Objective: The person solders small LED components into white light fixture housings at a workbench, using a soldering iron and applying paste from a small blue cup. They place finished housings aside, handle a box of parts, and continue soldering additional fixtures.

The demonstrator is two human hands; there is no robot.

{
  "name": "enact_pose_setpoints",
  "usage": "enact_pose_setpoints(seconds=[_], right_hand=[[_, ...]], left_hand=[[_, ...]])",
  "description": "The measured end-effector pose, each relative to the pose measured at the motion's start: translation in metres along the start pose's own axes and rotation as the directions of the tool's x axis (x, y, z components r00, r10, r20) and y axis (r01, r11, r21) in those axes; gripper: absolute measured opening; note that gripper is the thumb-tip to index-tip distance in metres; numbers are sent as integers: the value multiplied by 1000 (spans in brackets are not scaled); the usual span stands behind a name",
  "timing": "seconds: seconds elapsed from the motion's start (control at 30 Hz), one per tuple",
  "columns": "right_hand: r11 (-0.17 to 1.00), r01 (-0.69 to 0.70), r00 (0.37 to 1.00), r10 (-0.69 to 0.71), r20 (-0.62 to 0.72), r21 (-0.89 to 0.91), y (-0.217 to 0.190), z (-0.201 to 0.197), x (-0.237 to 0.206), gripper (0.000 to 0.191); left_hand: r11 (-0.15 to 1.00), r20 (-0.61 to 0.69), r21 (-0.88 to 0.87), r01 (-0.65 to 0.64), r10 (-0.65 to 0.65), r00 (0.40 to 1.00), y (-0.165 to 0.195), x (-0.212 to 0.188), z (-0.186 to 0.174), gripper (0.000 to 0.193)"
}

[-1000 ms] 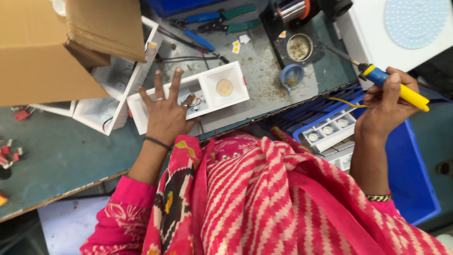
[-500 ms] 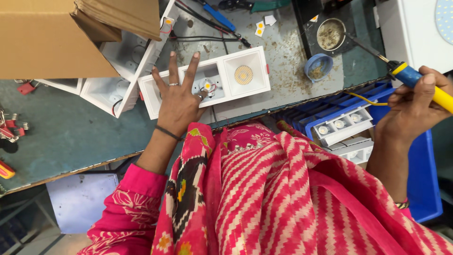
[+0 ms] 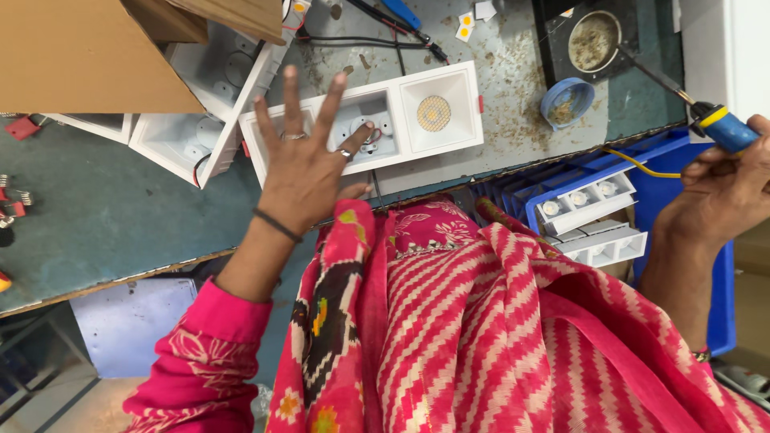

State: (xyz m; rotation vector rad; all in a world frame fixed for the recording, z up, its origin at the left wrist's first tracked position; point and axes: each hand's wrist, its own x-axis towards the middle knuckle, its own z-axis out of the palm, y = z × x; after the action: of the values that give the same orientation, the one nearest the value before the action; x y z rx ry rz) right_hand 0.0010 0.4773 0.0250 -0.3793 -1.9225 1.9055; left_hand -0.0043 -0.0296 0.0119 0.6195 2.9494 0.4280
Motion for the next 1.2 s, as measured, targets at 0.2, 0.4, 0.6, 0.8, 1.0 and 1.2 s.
enact_pose_setpoints(seconds=[0.2, 0.4, 0.6, 0.8, 1.0, 1.2], right_hand=[[983, -145, 988, 150, -32, 113, -3, -2, 0, 29], [988, -154, 988, 154, -9, 6, -8, -14, -9, 32], [996, -94, 995, 94, 41, 7, -5, -21, -7, 33], [980, -39, 995, 57, -87, 193, -6, -1, 2, 39], [934, -6, 955, 111, -275, 356, -5, 26, 15, 48], [900, -28, 940, 171, -295, 435, 34, 42, 44, 47]], left_hand=[[997, -31, 34, -63, 64, 997, 0, 12, 7, 49], [995, 11, 1, -100, 100, 995, -3, 9, -2, 23], [990, -49, -106, -95, 90, 995, -22, 2, -16, 80], [993, -154, -76, -89, 76, 985, -24, 3, -18, 79], [994, -141, -43, -97, 90, 986, -9, -3, -21, 82], [994, -331, -102, -45, 9, 944, 17, -25, -21, 84]])
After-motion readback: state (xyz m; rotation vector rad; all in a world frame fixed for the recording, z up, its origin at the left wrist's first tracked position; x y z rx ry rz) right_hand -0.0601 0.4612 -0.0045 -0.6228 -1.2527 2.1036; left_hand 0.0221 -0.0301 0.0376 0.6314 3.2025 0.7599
